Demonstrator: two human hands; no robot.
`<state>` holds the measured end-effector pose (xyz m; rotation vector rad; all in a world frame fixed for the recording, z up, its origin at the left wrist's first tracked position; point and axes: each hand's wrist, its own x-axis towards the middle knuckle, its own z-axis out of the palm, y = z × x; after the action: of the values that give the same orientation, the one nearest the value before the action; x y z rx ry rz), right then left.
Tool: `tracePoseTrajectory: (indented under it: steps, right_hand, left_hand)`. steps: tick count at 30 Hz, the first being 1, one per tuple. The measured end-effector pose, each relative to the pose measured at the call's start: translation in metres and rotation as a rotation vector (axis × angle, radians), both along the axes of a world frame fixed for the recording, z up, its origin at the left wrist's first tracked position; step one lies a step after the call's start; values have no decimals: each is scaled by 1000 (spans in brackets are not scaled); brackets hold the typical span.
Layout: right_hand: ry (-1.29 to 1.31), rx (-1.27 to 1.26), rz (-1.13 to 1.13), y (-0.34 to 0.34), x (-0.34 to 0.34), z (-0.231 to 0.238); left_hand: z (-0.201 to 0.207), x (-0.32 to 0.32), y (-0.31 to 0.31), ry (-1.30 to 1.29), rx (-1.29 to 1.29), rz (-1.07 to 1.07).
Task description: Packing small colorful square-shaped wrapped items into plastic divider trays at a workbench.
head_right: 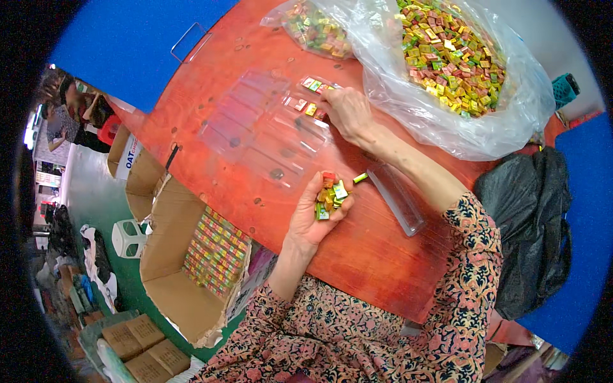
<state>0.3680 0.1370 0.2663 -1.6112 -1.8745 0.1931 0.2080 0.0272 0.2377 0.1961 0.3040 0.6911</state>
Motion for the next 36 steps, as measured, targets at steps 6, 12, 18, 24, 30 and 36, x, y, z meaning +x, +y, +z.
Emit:
tracePoseTrajectory:
  steps: [6,12,18,24,30,36]
  right_hand:
    - [605,-590,353,-35,11,44]
    - [619,-897,566,-62,7,61]
    - [519,-845,612,-60,-2,72]
    - [305,-188,332,-6,7,46]
    - [260,-22,173,29,-6,11]
    - [277,34,156,35,-8,2]
  left_hand:
    - [3,2,1,6,-25,0]
    - [-1,2,0,-27,-62,-2]
    - [5,2,1,35,-54,63]
    - [4,5,2,-53,-54,17]
    - [0,2,0,-85,-100,21]
    - [1,2,1,-93,-107,12]
